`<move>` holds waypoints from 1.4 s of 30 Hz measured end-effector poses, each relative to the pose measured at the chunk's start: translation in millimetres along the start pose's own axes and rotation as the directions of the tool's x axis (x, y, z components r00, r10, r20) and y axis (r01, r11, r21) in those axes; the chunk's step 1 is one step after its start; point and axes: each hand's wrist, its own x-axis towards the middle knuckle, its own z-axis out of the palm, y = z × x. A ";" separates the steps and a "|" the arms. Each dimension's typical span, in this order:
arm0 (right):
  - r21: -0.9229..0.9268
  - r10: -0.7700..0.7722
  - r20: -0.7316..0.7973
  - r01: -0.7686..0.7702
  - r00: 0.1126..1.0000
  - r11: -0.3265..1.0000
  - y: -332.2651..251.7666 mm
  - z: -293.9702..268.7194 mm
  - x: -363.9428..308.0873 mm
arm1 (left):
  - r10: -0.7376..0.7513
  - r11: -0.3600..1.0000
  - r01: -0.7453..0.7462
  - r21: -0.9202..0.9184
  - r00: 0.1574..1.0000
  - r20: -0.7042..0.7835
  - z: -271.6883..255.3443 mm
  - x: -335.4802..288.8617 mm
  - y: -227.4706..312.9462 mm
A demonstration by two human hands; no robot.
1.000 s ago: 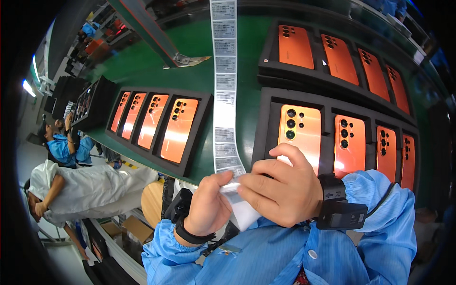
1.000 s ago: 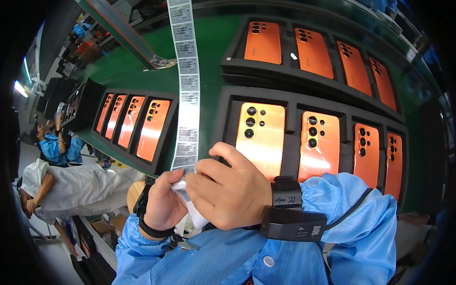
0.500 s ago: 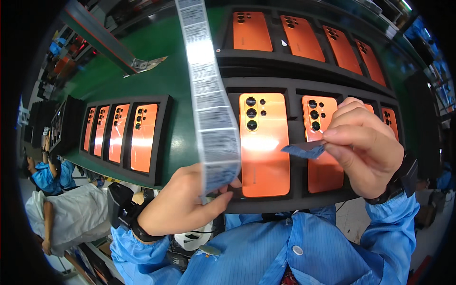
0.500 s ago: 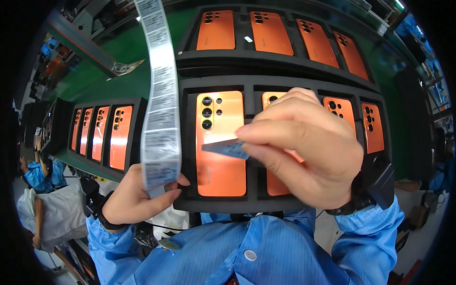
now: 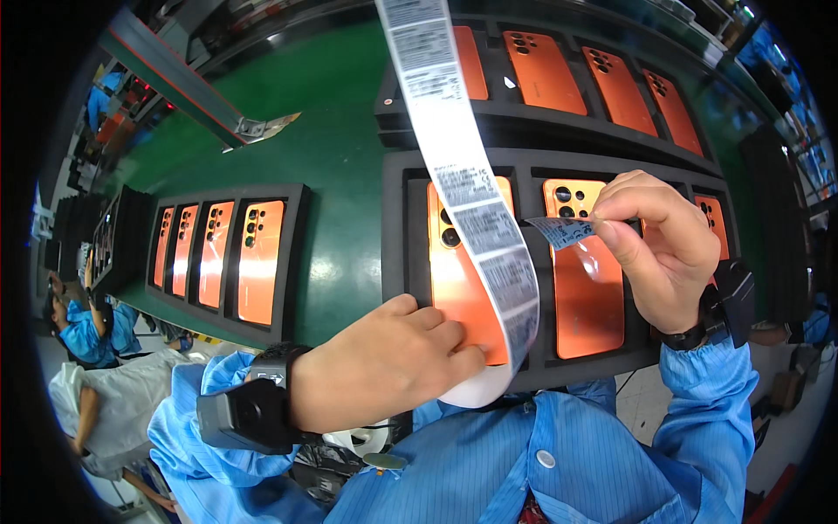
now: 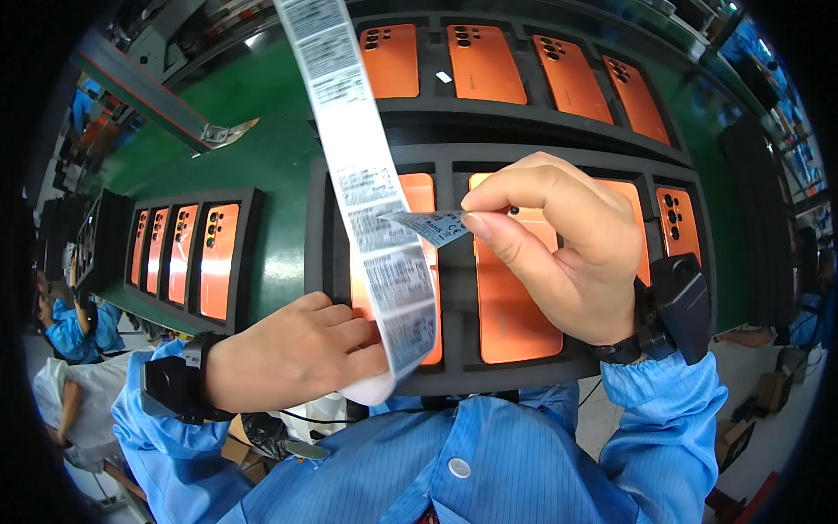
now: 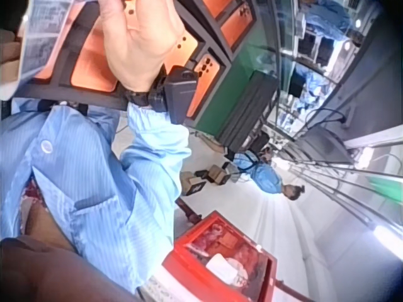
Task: The recorder is applying regulatory stickers to the back of mobile phones on an assembly line.
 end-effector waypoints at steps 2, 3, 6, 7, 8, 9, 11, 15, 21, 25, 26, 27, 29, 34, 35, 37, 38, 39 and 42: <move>0.059 0.050 -0.065 -0.046 0.997 0.997 3.3 1.0 -1.9 | 0.026 0.999 -0.024 0.045 0.998 -0.049 5.2 3.8 -1.0; 0.057 0.052 -0.070 -0.048 0.996 0.997 5.0 1.0 -2.8 | 0.056 0.995 -0.047 0.091 0.994 -0.097 6.2 6.3 -2.2; 0.138 0.116 -0.094 -0.102 0.989 0.985 6.0 2.7 -3.5 | 0.083 0.988 -0.068 0.140 0.991 -0.107 7.0 5.1 -3.8; 0.183 0.170 -0.097 -0.150 0.981 0.972 4.4 3.8 -3.9 | 0.088 0.987 -0.073 0.142 0.991 -0.103 7.6 3.7 -4.2; 0.227 0.224 -0.098 -0.197 0.970 0.954 3.7 3.8 -4.5 | 0.113 0.984 -0.093 0.149 0.985 -0.128 8.5 2.1 -4.8; 0.228 0.225 -0.103 -0.197 0.969 0.953 3.9 3.7 -4.4 | 0.136 0.981 -0.112 0.158 0.979 -0.154 9.4 0.1 -5.3; 0.251 0.250 -0.085 -0.222 0.964 0.942 4.7 3.6 -4.3 | 0.151 0.980 -0.124 0.156 0.972 -0.180 11.8 -1.2 -6.3; 0.447 0.403 -0.082 -0.328 0.911 0.832 3.4 7.2 -6.9 | 0.173 0.975 -0.145 0.167 0.972 -0.161 12.8 -2.9 -8.7; 0.605 0.551 0.036 -0.457 0.834 0.652 13.7 7.6 -6.5 | 0.184 0.981 -0.172 0.089 0.971 -0.153 11.9 0.1 -11.6; 0.697 0.618 0.054 -0.473 0.784 0.539 24.7 8.9 -11.1 | 0.109 0.974 -0.142 -0.178 0.977 -0.184 16.2 8.3 -24.2; 0.696 0.618 0.056 -0.474 0.784 0.539 26.0 7.0 -10.8 | 0.052 0.960 -0.105 -0.259 0.978 -0.203 17.5 11.7 -27.2; 0.746 0.599 0.083 -0.448 0.797 0.493 27.3 4.5 -10.2 | 0.053 0.960 -0.107 -0.260 0.977 -0.207 14.1 16.9 -31.2; 0.787 0.578 0.110 -0.426 0.808 0.446 28.3 2.7 -10.5 | -0.282 0.718 0.130 -0.684 0.952 -0.115 5.2 27.2 -40.3; 0.685 0.444 0.443 -0.614 0.778 0.392 17.5 0.8 -12.3 | -0.601 -0.122 -0.098 -0.988 0.800 -0.005 -0.2 52.5 -74.3; 0.588 0.467 0.497 -0.680 0.731 0.439 11.4 6.2 -10.6 | -0.597 -0.184 -0.158 -0.970 0.802 -0.017 1.7 55.0 -82.9; 0.463 0.438 0.552 -0.698 0.710 0.547 8.6 22.8 -14.5 | -0.599 -0.185 -0.193 -0.964 0.800 -0.045 6.1 57.8 -91.9; 0.379 0.403 0.532 -0.635 0.745 0.673 5.9 30.1 -11.6 | -0.600 -0.299 -0.295 -0.907 0.797 -0.061 10.0 58.5 -96.1; 0.285 0.365 0.515 -0.557 0.775 0.780 4.4 35.6 -9.2 | -0.601 -0.408 -0.387 -0.827 0.795 -0.076 12.0 60.3 -98.6; 0.188 0.306 0.452 -0.425 0.838 0.885 8.5 51.1 -8.7 | -0.618 -0.516 -0.505 -0.691 0.779 -0.107 11.1 59.8 -100.3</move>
